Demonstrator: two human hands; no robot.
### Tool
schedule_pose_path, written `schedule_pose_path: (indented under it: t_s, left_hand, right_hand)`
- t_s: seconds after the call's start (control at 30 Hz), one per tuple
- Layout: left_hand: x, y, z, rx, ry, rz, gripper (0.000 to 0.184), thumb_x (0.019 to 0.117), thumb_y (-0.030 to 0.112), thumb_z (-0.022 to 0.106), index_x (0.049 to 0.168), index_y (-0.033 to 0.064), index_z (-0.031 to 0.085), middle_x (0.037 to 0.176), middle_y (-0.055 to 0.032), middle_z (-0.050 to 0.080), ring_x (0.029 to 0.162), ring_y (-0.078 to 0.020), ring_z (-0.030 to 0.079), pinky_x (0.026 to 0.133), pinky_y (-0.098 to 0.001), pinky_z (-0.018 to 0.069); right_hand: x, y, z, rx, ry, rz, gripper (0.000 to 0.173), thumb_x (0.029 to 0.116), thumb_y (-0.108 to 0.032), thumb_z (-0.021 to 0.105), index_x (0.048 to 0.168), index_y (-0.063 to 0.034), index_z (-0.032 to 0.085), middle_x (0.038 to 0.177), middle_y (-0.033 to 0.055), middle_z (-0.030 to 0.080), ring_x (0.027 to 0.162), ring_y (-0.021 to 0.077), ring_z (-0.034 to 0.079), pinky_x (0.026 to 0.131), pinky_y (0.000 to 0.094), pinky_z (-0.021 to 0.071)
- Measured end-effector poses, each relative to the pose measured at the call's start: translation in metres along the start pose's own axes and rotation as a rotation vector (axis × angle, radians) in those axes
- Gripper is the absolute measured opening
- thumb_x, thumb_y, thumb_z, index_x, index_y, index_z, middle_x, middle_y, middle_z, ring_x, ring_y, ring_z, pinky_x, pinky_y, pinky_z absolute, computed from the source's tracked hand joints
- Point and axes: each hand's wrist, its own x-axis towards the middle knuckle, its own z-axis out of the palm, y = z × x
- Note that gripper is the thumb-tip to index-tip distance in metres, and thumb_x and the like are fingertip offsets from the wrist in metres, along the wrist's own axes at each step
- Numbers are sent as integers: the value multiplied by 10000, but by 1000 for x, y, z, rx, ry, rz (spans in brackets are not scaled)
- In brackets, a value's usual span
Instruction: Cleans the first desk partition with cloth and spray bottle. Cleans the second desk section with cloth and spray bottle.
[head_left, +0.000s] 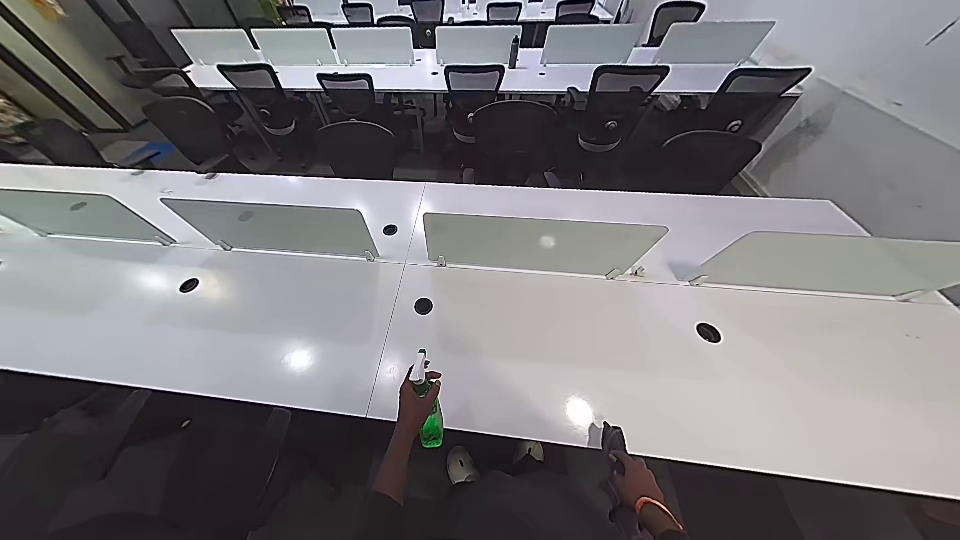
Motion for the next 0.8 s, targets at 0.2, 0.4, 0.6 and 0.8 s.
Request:
schedule_pose_path:
  t_s: [0.2, 0.4, 0.6, 0.8]
  left_hand:
    - [-2, 1, 10, -60, 106, -34, 432, 919, 120, 737, 1268, -64, 559, 906, -113, 769, 767, -197, 761, 746, -347, 656]
    - [-4, 2, 14, -7, 147, 28, 323, 952, 142, 659, 1210, -51, 650, 941, -78, 774, 689, -141, 731, 655, -301, 641]
    - [-13, 0, 7, 5, 186, 22, 201, 952, 116, 621, 1068, -19, 714, 953, -72, 777, 632, -138, 710, 616, -302, 631]
    - [-62, -21, -18, 159, 388, -122, 247, 873, 205, 677, 924, -35, 696, 715, -55, 733, 624, -138, 720, 674, -339, 634]
  right_hand:
    - [7, -4, 1, 1, 1, -40, 479, 908, -182, 734, 1378, -223, 652, 1405, 258, 571, 1240, 464, 594, 952, 611, 543]
    - [6, -1, -4, 5, -19, -27, 487, 911, -164, 726, 1389, -210, 645, 1411, 273, 560, 1241, 472, 588, 957, 613, 535]
    - [8, 5, -4, 13, -26, -34, 485, 909, -149, 730, 1386, -186, 648, 1420, 282, 549, 1253, 483, 575, 970, 631, 519]
    - [12, 2, -4, 6, -10, -61, 469, 912, -159, 733, 1374, -180, 655, 1395, 278, 571, 1233, 476, 591, 971, 626, 522]
